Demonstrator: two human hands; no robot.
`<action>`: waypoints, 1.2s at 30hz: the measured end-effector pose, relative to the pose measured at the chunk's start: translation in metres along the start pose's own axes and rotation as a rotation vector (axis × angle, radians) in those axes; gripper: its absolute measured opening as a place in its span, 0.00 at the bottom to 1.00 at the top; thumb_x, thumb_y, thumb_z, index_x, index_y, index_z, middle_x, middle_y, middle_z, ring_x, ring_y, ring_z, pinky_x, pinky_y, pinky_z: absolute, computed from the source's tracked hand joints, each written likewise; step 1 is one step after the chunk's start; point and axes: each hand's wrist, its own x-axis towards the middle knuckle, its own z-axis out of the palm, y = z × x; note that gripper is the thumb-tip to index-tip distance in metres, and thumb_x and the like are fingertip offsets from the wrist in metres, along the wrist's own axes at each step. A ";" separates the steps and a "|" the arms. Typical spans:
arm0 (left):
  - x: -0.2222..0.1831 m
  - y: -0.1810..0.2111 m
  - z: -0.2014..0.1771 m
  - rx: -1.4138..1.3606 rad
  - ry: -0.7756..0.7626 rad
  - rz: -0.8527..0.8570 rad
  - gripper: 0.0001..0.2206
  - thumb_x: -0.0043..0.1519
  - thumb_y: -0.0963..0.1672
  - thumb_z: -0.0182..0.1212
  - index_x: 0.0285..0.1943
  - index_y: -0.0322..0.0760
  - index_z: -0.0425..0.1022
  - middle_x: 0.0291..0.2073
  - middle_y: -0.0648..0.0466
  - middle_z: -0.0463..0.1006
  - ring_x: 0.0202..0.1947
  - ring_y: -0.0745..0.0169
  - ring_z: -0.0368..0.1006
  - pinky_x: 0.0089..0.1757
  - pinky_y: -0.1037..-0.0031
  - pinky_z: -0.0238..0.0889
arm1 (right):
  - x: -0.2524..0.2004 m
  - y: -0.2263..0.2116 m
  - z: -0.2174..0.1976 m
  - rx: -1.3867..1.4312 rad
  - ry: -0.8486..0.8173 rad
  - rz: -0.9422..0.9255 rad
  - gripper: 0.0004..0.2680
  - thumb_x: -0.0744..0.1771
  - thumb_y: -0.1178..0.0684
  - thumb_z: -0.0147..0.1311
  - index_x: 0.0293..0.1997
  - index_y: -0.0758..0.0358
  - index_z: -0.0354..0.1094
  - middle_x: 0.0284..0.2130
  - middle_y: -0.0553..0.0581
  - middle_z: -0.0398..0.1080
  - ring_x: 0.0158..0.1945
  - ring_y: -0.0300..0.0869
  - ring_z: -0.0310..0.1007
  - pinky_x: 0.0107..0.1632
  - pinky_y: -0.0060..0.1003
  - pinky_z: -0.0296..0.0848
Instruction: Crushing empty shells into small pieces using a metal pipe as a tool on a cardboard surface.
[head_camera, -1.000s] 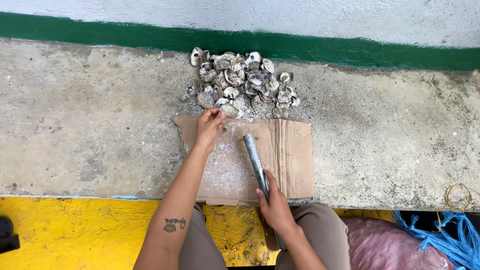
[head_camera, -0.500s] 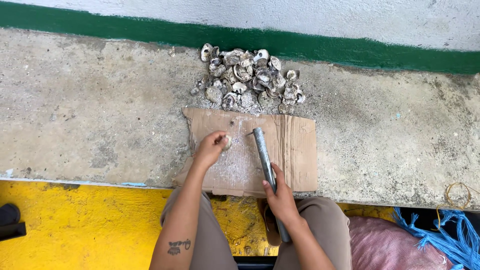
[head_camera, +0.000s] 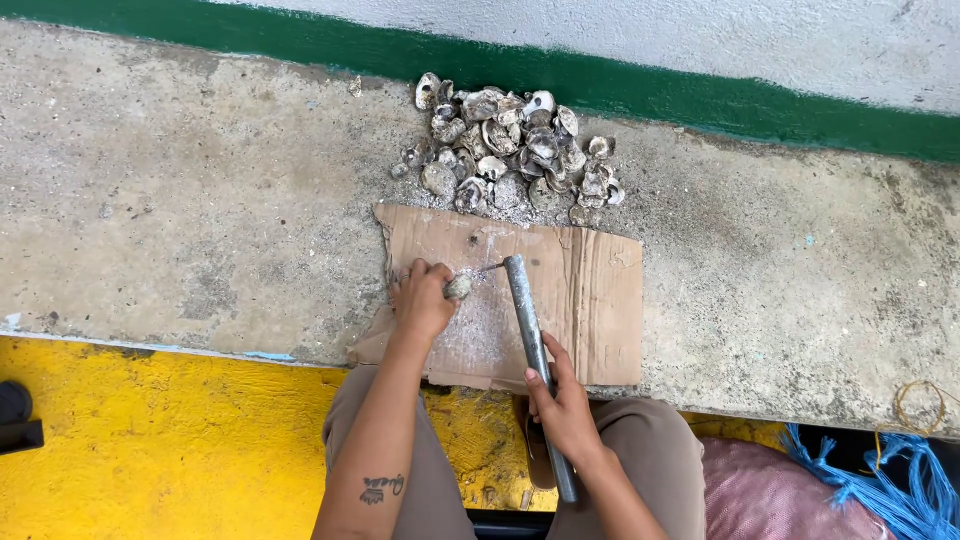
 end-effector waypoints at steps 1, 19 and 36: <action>0.002 0.000 0.003 0.002 0.004 -0.002 0.21 0.48 0.45 0.78 0.51 0.47 0.78 0.52 0.50 0.70 0.60 0.41 0.64 0.58 0.52 0.54 | -0.001 -0.004 0.001 0.002 -0.003 -0.003 0.25 0.69 0.49 0.50 0.76 0.52 0.45 0.28 0.51 0.67 0.25 0.36 0.66 0.28 0.35 0.70; 0.020 0.006 0.011 -0.087 -0.073 0.063 0.19 0.48 0.37 0.68 0.48 0.47 0.77 0.49 0.52 0.72 0.55 0.45 0.68 0.56 0.52 0.56 | -0.001 -0.009 0.005 -0.350 0.015 -0.127 0.23 0.69 0.49 0.50 0.74 0.59 0.47 0.31 0.58 0.71 0.29 0.42 0.73 0.34 0.42 0.72; 0.022 0.001 0.014 -0.110 -0.011 0.095 0.16 0.49 0.39 0.71 0.44 0.48 0.79 0.47 0.53 0.74 0.55 0.45 0.69 0.56 0.53 0.57 | 0.001 -0.028 0.001 -0.338 0.034 0.067 0.23 0.70 0.46 0.43 0.76 0.52 0.43 0.29 0.60 0.74 0.28 0.45 0.73 0.32 0.45 0.71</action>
